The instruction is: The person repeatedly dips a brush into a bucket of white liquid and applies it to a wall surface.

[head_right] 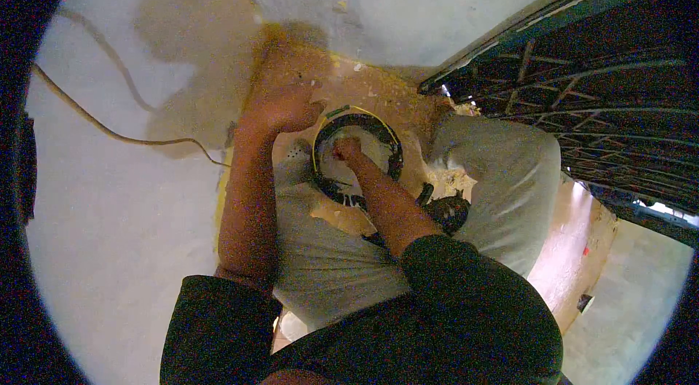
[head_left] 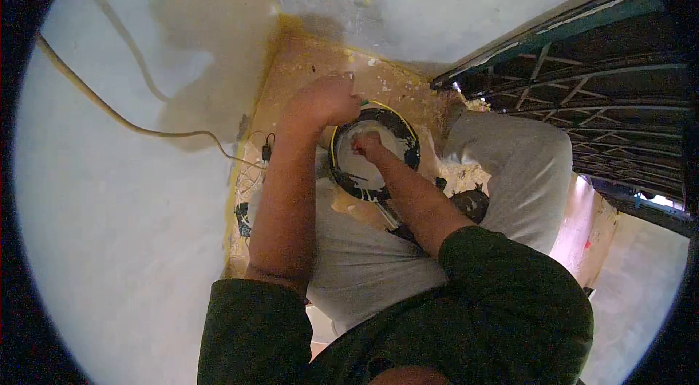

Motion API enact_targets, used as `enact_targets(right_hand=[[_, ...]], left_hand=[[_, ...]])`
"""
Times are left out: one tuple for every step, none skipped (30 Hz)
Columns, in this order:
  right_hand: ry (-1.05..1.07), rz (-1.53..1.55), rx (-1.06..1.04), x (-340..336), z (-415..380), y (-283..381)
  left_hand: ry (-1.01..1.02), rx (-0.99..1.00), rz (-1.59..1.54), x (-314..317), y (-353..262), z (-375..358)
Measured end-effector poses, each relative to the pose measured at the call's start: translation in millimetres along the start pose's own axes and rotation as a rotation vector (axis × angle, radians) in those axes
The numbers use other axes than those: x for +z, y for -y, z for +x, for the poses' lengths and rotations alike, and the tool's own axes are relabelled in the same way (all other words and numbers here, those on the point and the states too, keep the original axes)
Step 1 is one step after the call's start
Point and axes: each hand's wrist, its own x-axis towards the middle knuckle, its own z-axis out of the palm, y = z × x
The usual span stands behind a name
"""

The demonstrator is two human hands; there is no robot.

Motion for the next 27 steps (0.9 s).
enact_targets(right_hand=[[0.035,-0.313,-0.037,5,-3,17],[0.067,-0.626,-0.074,9,-5,29],[0.097,-0.939,-0.109,12,-5,32],[0.126,-1.252,-0.143,14,-6,33],[0.122,-1.252,-0.143,17,-10,32],[0.203,-1.088,-0.068,24,-13,18],[0.282,-0.922,0.004,28,-13,6],[0.281,-0.922,0.003,24,-9,-3],[0.322,-1.101,-0.189,17,-3,-11],[0.364,-1.274,-0.386,9,2,-16],[0.365,-1.277,-0.385,-1,9,-21],[0.336,-1.149,-0.326,-12,16,-26],[0.305,-1.020,-0.267,-19,15,-25],[0.305,-1.023,-0.269,-29,6,-27],[0.321,-0.402,-0.067,-43,-10,-19],[0.313,0.222,0.131,-56,-28,-9],[0.309,0.221,0.129,-68,-48,9],[0.347,0.097,0.124,-81,-71,36],[0.382,-0.029,0.120,-93,-88,53],[0.377,-0.033,0.120,-106,-95,58],[0.419,0.181,0.164,-120,-101,67],[0.458,0.394,0.207,-129,-106,75],[0.451,0.384,0.206,-136,-113,82],[0.358,0.343,0.186,-142,-123,96],[0.266,0.301,0.162,-149,-132,108],[0.258,0.288,0.156,-156,-139,122],[0.264,0.223,0.096,-163,-144,135]], left_hand=[[-0.017,0.004,-0.006,4,3,1],[-0.033,0.010,-0.012,6,4,1],[-0.030,0.009,-0.009,2,3,-1],[0.006,0.010,-0.002,-1,2,-2],[0.038,0.012,0.007,-4,1,-2],[0.036,0.014,0.011,-3,2,0],[0.020,0.020,0.014,0,3,2],[0.002,0.027,0.016,3,5,4],[-0.002,0.026,0.017,4,6,5],[-0.010,0.027,0.003,4,6,5],[-0.018,0.028,-0.013,4,6,5],[-0.019,0.029,-0.015,3,5,4],[0.017,-0.010,-0.049,0,2,2],[0.050,-0.050,-0.082,-3,1,1],[0.045,-0.051,-0.079,-3,2,2],[0.031,-0.054,-0.046,-1,5,4],[0.017,-0.058,-0.013,0,8,5],[0.014,-0.056,-0.013,-1,10,5],[0.045,-0.106,0.039,-2,13,5],[0.077,-0.156,0.091,-5,15,4],[0.070,-0.152,0.089,-9,15,0],[0.118,-0.213,0.125,-12,15,-7],[0.165,-0.274,0.161,-14,15,-14],[0.153,-0.269,0.157,-12,19,-18],[0.049,-0.297,0.130,-7,24,-22],[-0.057,-0.325,0.102,-4,30,-22],[-0.073,-0.321,0.101,-1,36,-20]])
